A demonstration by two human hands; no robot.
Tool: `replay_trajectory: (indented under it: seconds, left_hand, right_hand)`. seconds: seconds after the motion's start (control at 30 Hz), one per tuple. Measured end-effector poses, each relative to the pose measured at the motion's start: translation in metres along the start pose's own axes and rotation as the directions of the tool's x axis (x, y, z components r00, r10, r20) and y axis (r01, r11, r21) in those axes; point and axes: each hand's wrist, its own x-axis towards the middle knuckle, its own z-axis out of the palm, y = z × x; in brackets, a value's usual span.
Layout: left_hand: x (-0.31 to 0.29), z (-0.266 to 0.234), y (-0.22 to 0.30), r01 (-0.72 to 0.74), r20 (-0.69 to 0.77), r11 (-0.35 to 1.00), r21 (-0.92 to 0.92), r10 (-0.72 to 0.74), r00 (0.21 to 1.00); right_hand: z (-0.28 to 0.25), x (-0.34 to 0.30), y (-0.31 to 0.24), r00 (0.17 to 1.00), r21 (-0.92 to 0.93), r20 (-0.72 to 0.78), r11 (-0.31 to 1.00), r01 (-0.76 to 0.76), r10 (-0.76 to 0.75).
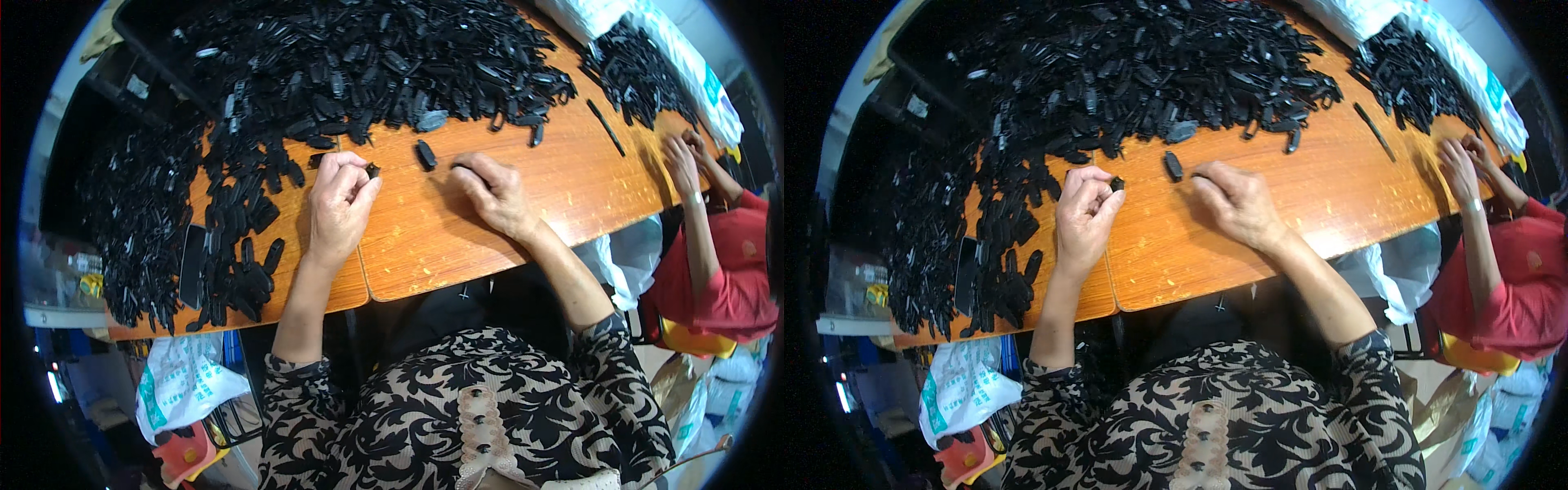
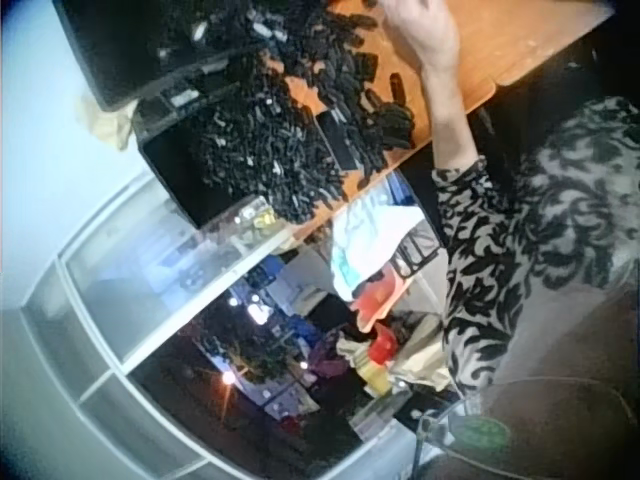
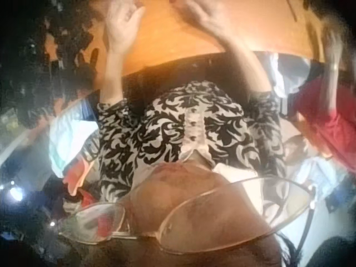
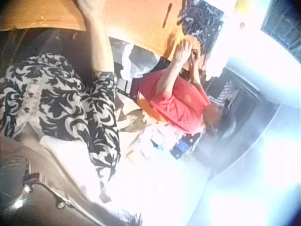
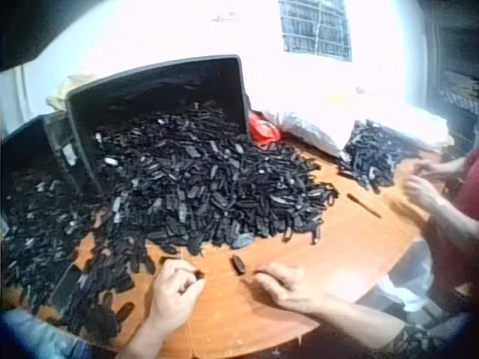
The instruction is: The person assembles small plastic components by hand, picking pieces from the table, fitting them together, and placing the assembled parts on the table.
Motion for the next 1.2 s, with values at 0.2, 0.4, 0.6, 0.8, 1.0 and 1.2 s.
replay_trajectory:
  seconds: [0.2, 0.4, 0.6, 0.8, 1.0, 1.2]
  left_hand:
    - [-0.002, 0.016, 0.001, 0.071, 0.157, 0.996, 0.055, -0.079, 0.984]
    - [0.01, 0.006, 0.009, 0.198, 0.0, 0.956, 0.218, -0.203, 0.979]
    - [0.038, 0.008, 0.021, 0.266, 0.075, 0.564, 0.781, -0.508, 0.858]
    - [0.015, 0.027, 0.013, 0.204, 0.249, 0.977, 0.058, -0.212, 0.945]
    - [0.007, 0.034, 0.018, 0.103, 0.349, 0.995, -0.015, -0.092, 0.932]
    - [0.004, 0.04, 0.015, 0.141, 0.323, 0.986, -0.091, -0.105, 0.94]
  right_hand:
    - [0.02, 0.005, -0.023, 0.942, 0.112, 0.218, 0.952, -0.284, 0.255]
    - [0.027, -0.001, -0.006, 0.979, 0.24, 0.111, 0.951, -0.194, 0.171]
    - [0.026, -0.003, -0.004, 0.995, 0.052, 0.084, 0.997, 0.052, -0.056]
    - [0.017, 0.001, -0.019, 0.892, 0.469, 0.283, 0.761, -0.449, 0.352]
    - [0.011, 0.005, -0.006, 0.892, 0.523, 0.315, 0.725, -0.448, 0.325]
    - [0.008, 0.007, -0.001, 0.876, 0.487, 0.391, 0.744, -0.458, 0.283]
